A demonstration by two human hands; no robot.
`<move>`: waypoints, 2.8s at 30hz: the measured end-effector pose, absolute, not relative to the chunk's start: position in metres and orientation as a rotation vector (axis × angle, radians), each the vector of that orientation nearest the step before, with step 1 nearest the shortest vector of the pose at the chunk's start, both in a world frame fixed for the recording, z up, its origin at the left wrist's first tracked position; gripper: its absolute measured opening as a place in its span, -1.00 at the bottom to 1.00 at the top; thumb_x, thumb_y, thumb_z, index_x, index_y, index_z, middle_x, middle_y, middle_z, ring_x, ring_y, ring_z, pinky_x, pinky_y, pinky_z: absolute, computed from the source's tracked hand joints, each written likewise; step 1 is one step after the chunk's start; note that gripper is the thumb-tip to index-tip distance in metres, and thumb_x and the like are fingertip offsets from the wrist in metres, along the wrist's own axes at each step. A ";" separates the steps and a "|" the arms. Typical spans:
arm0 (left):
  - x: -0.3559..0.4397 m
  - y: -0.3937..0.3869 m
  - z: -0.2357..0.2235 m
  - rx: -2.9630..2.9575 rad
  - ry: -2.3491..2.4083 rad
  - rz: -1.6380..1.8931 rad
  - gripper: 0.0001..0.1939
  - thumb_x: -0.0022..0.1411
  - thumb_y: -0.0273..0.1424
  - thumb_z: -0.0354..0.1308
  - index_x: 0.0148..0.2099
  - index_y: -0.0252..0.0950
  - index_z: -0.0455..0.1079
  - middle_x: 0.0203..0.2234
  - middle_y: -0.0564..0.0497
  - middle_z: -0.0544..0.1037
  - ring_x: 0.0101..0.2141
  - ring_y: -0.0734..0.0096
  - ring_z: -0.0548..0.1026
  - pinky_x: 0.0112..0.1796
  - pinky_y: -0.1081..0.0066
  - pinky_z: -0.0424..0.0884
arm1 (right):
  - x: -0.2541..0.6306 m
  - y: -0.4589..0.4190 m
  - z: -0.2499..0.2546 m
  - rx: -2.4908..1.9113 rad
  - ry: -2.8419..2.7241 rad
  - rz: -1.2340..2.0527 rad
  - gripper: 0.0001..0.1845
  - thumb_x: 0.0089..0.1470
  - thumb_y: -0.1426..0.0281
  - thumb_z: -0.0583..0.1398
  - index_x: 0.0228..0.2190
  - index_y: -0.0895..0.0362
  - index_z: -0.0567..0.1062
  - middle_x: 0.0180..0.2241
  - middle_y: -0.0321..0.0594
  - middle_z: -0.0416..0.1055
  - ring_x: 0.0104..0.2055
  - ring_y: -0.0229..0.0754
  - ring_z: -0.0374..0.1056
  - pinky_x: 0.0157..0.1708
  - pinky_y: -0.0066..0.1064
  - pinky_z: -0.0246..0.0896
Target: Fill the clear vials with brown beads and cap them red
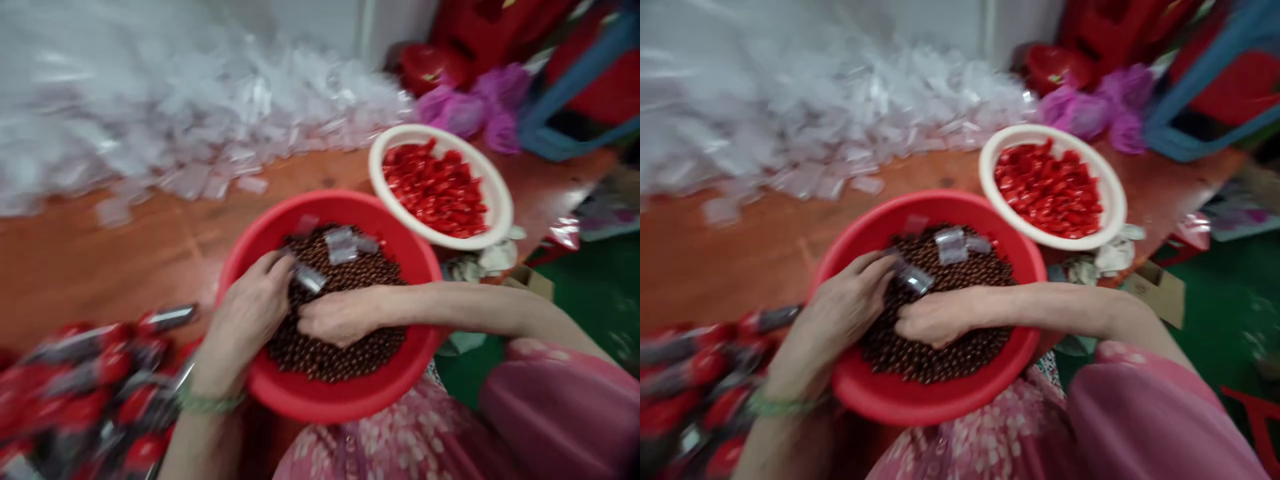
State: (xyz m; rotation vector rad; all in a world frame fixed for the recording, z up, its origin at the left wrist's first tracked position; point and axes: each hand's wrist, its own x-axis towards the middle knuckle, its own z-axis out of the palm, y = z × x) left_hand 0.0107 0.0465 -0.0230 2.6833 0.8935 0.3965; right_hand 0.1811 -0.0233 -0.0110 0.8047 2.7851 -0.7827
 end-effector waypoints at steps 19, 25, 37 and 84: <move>-0.024 -0.037 0.005 1.216 0.913 0.930 -0.56 0.42 -0.22 0.10 0.28 -0.18 0.29 0.31 -0.11 0.34 0.29 0.22 0.33 0.26 0.17 0.35 | 0.207 -0.013 0.020 1.174 2.906 -1.627 -0.52 0.23 0.27 0.25 0.15 0.10 0.47 -0.11 -0.17 0.57 -0.15 -0.22 0.48 -0.10 -0.39 0.35; -0.021 -0.038 0.000 1.077 0.765 0.798 -0.44 0.37 -0.27 0.16 0.36 -0.15 0.17 0.40 -0.12 0.19 0.38 0.14 0.18 0.34 0.12 0.20 | 0.210 -0.016 0.025 1.291 2.808 -1.724 -0.50 0.19 0.19 0.28 0.10 0.15 0.49 -0.37 -0.28 0.52 -0.40 -0.29 0.39 -0.32 -0.48 0.32; -0.013 -0.035 0.003 1.088 0.667 0.738 -0.34 0.27 -0.44 0.20 0.37 -0.15 0.14 0.39 -0.11 0.21 0.38 0.13 0.18 0.31 0.13 0.23 | 0.215 -0.015 0.034 1.273 2.811 -1.719 -0.53 0.18 0.25 0.30 0.10 0.09 0.51 -0.16 -0.19 0.61 -0.17 -0.20 0.53 -0.16 -0.42 0.43; -0.014 -0.045 0.030 1.367 0.627 0.840 -0.89 0.35 -0.45 0.21 -0.08 -0.30 0.46 -0.20 -0.03 0.62 -0.19 0.46 0.61 -0.15 0.51 0.51 | 0.301 -0.015 0.041 1.900 2.422 -0.605 -0.76 0.29 0.33 0.09 -0.17 0.11 0.54 -0.25 -0.16 0.58 -0.29 -0.14 0.46 -0.24 -0.32 0.27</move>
